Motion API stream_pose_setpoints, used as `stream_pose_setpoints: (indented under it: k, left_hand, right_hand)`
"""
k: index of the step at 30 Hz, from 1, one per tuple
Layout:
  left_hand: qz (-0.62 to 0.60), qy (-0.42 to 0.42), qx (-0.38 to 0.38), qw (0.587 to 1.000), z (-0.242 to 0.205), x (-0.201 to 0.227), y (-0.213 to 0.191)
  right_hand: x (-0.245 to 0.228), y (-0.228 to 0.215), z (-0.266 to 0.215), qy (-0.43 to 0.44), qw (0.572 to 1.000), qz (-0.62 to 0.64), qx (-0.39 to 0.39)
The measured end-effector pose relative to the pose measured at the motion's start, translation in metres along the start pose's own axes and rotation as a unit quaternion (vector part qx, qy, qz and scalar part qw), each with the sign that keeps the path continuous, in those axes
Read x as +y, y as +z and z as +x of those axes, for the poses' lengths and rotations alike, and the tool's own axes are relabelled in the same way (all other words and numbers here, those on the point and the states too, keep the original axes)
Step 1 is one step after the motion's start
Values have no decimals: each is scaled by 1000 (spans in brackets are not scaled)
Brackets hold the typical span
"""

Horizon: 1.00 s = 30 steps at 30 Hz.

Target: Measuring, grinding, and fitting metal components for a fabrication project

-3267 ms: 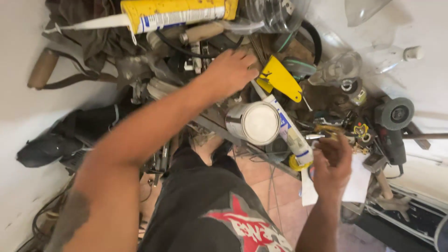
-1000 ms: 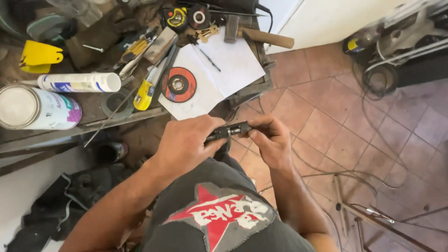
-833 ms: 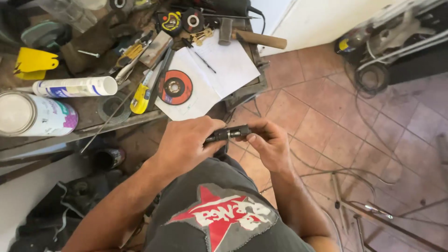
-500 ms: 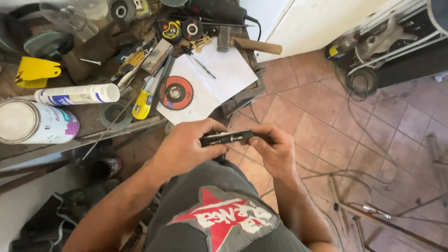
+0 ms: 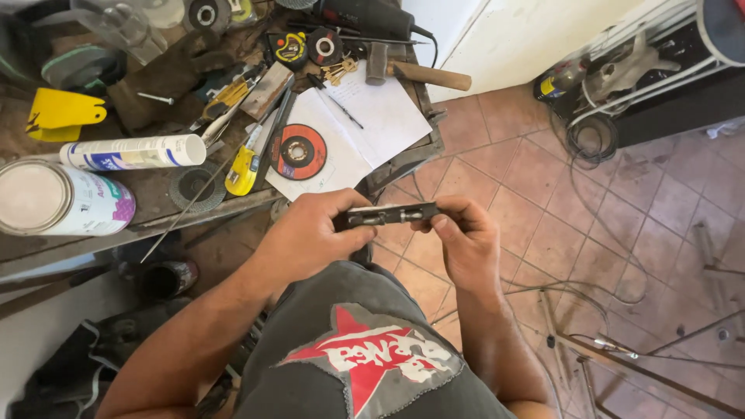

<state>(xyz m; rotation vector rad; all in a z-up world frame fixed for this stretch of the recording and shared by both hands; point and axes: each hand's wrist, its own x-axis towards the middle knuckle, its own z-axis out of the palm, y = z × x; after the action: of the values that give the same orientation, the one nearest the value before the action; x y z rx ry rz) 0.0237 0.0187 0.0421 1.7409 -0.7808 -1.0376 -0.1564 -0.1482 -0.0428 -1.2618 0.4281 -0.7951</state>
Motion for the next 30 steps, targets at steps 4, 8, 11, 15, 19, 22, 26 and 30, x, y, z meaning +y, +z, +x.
stream_pose_setpoints:
  k: [4,8,11,15,19,22,26,30]
  left_hand:
    - [-10,13,10,1000,2,-8,2]
    - [-39,49,19,998,6,-15,2]
    - [-63,86,32,994,7,-16,2]
    - [-123,115,39,985,6,-18,5]
    - [-202,125,29,971,18,-36,15]
    - [-264,114,44,957,21,-46,21]
    - [-268,126,47,954,25,-52,21]
    - [-233,145,42,961,25,-44,17]
  right_hand:
    - [2,3,-3,9,999,39,10]
    - [6,7,-3,38,997,73,-11]
    - [16,0,-6,66,993,90,-32]
    - [28,-13,-7,74,989,126,-33]
    - [24,-6,-8,78,988,129,-23]
    - [24,-3,-6,87,987,132,-20]
    - [19,-3,-4,95,987,132,-20]
    - [15,0,-6,113,981,156,-3]
